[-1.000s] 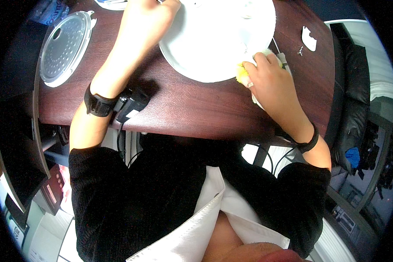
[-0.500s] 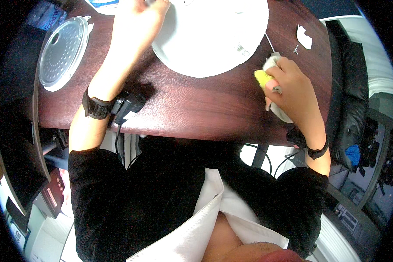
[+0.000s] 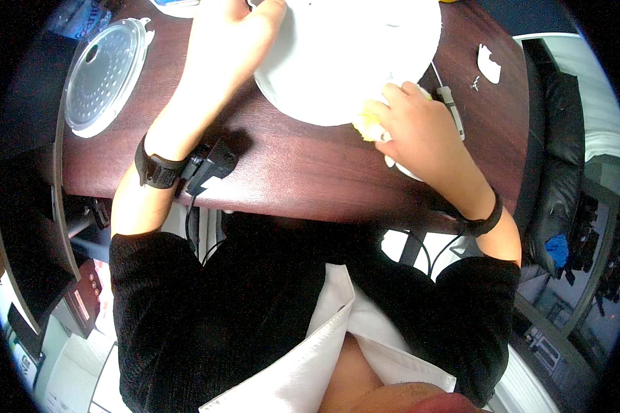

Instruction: The person wipes a white plastic lid with a cloth, then uses a screwdriver to remove and reinsert screws into the lid. They handle the lid and screws repeatedly, turning the lid over and adjusting components.

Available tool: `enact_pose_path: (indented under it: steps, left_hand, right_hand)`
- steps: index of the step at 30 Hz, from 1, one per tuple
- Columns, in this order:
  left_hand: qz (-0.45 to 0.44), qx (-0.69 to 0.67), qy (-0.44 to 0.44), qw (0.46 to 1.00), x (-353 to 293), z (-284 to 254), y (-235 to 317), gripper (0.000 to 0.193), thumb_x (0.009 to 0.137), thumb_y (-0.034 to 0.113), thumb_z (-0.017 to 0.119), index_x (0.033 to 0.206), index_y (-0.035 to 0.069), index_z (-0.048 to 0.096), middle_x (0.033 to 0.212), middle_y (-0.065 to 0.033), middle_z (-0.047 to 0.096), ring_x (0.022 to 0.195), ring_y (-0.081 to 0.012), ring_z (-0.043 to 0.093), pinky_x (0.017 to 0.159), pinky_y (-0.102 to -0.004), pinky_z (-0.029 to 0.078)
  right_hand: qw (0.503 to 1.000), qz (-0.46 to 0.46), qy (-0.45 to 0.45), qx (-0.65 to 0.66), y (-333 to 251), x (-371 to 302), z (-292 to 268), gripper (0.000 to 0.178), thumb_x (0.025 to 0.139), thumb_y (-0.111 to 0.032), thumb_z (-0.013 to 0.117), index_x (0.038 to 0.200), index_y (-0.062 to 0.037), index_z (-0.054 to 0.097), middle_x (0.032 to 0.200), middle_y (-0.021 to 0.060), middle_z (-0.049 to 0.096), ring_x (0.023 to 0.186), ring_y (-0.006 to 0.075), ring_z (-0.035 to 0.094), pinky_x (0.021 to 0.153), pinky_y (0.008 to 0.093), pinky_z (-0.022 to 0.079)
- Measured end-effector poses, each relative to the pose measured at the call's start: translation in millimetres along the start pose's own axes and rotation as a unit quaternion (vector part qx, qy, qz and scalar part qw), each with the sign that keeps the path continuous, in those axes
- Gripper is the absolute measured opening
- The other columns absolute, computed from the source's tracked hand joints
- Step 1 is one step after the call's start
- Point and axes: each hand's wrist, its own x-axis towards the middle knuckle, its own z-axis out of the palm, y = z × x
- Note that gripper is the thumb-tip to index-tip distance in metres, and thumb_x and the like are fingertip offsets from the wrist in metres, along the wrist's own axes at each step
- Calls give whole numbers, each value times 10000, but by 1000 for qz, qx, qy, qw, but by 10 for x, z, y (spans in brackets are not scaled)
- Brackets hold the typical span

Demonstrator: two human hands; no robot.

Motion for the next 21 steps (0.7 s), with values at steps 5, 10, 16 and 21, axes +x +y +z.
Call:
enact_pose_path:
  steps: [5, 10, 16, 21]
  left_hand:
    - [34, 32, 18, 999, -3, -40, -38, 393, 822, -1, 469, 1206, -67, 519, 1073, -173, 609, 992, -223, 589, 846, -331, 500]
    - [-53, 50, 86, 994, -41, -26, 85, 360, 831, 15, 507, 1182, -65, 522, 1098, -167, 598, 1038, -219, 565, 900, -333, 466]
    - [-45, 76, 70, 994, -6, -74, 55, 382, 822, 25, 519, 1194, -63, 509, 1106, -172, 593, 1044, -232, 563, 903, -342, 465]
    - [-29, 78, 68, 994, -8, -82, 26, 398, 819, 22, 507, 1207, -65, 492, 1099, -175, 588, 1033, -249, 568, 899, -356, 473]
  right_hand:
    - [999, -3, 20, -35, 192, -88, -297, 215, 699, -188, 717, 871, -99, 623, 946, 68, 581, 896, 254, 587, 677, 351, 539]
    - [996, 26, 89, -5, 180, -217, -369, 287, 693, -194, 724, 944, -116, 608, 984, 58, 574, 941, 250, 589, 699, 351, 540]
    - [992, -3, 122, 28, 62, -17, -150, 331, 675, -201, 734, 973, -118, 615, 979, 65, 568, 921, 260, 577, 711, 355, 540]
    - [997, -34, 74, -4, 39, 161, 116, 361, 708, -162, 713, 1054, -100, 632, 992, 48, 558, 958, 211, 561, 746, 338, 517]
